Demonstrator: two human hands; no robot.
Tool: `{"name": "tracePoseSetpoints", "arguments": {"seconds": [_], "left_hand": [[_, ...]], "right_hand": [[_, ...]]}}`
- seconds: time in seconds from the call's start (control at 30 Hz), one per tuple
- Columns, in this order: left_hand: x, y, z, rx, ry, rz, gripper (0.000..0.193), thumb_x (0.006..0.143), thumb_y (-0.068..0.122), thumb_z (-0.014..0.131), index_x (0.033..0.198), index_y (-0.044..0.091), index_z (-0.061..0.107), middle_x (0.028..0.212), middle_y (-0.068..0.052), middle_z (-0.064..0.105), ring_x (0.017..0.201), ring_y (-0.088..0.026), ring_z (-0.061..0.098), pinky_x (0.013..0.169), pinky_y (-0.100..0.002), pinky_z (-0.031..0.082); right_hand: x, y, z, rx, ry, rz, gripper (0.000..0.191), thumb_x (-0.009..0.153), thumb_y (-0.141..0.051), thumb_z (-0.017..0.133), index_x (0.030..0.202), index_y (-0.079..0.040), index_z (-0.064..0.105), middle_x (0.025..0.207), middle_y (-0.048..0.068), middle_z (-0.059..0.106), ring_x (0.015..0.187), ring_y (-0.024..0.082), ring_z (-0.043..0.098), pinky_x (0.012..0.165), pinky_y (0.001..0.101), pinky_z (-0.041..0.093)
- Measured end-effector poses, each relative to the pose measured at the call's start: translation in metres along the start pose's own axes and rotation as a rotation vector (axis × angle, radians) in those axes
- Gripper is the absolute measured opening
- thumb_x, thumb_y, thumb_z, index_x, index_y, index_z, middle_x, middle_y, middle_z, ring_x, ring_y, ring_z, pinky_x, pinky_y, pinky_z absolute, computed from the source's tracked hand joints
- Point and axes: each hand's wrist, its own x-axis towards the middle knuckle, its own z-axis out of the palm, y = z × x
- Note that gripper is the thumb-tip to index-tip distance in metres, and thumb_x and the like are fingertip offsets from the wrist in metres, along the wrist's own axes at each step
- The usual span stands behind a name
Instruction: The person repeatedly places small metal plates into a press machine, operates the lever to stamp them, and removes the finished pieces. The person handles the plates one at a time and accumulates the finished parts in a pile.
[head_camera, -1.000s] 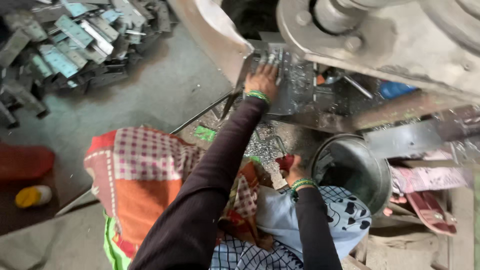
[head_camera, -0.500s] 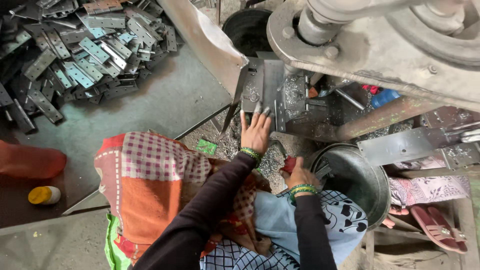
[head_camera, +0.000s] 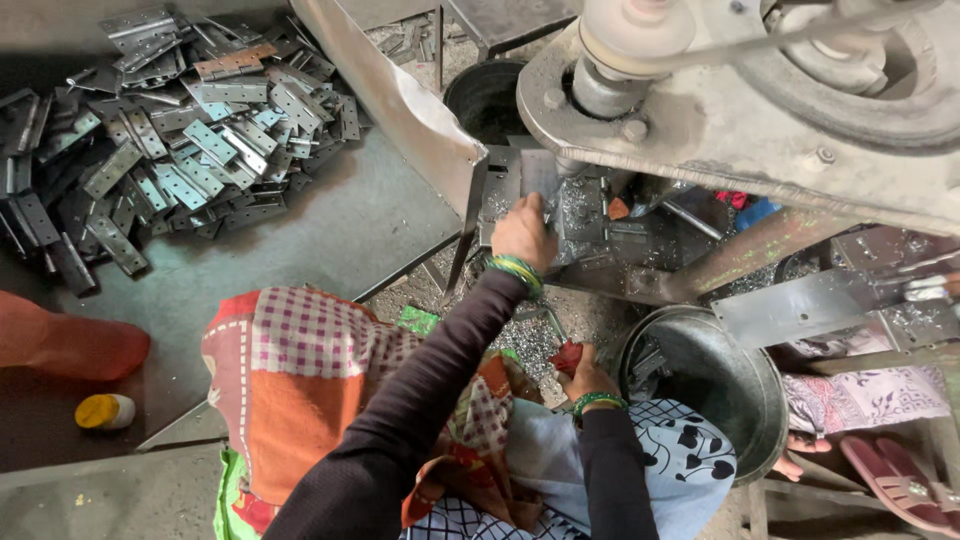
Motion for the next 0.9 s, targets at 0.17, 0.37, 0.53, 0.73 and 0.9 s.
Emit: {"name": "tracePoseSetpoints", "arguments": {"seconds": [0.17, 0.37, 0.53, 0.73, 0.9], "left_hand": [[-0.037, 0.002, 0.02, 0.273, -0.199, 0.224, 0.054, 0.089, 0.034, 0.07, 0.134, 0.008, 0.055, 0.139, -0.013, 0.056, 0.127, -0.031, 0.051, 0.103, -0.049, 0.048], [-0.017, -0.03, 0.016, 0.38, 0.025, 0.306, 0.064, 0.08, 0.025, 0.061, 0.143, 0.015, 0.057, 0.15, -0.009, 0.05, 0.147, -0.029, 0.042, 0.117, -0.065, 0.026], [0.008, -0.042, 0.024, 0.413, -0.091, 0.184, 0.057, 0.096, 0.031, 0.054, 0.148, 0.008, 0.047, 0.154, -0.012, 0.046, 0.149, -0.027, 0.034, 0.125, -0.065, -0.001], [0.006, -0.056, 0.064, 0.298, 0.123, 0.271, 0.059, 0.093, 0.026, 0.051, 0.148, 0.005, 0.05, 0.152, -0.015, 0.049, 0.148, -0.03, 0.035, 0.124, -0.06, 0.004], [0.002, -0.058, 0.064, 0.308, 0.152, 0.28, 0.055, 0.091, 0.022, 0.052, 0.144, 0.006, 0.053, 0.158, -0.014, 0.046, 0.151, -0.029, 0.034, 0.124, -0.06, 0.004]], "right_hand": [[0.004, 0.005, 0.0, -0.021, 0.033, -0.06, 0.077, 0.082, -0.043, 0.079, 0.14, -0.022, 0.032, 0.119, 0.023, 0.07, 0.109, 0.046, 0.068, 0.094, 0.053, 0.053], [0.003, 0.001, -0.006, -0.044, -0.03, -0.013, 0.079, 0.083, -0.043, 0.076, 0.143, -0.018, 0.03, 0.116, 0.025, 0.072, 0.109, 0.045, 0.07, 0.094, 0.0515, 0.054], [-0.016, -0.029, -0.067, -0.222, -0.099, -0.031, 0.076, 0.086, -0.05, 0.073, 0.139, -0.012, 0.034, 0.114, 0.025, 0.072, 0.108, 0.044, 0.07, 0.096, 0.0511, 0.053], [-0.007, -0.032, -0.076, -0.352, -0.076, 0.044, 0.072, 0.088, -0.05, 0.071, 0.137, -0.009, 0.036, 0.113, 0.024, 0.072, 0.108, 0.042, 0.07, 0.095, 0.052, 0.053], [0.019, 0.014, 0.004, -0.057, 0.037, -0.151, 0.084, 0.079, -0.027, 0.08, 0.144, -0.009, 0.029, 0.113, 0.025, 0.07, 0.104, 0.043, 0.071, 0.092, 0.0487, 0.055]]}}
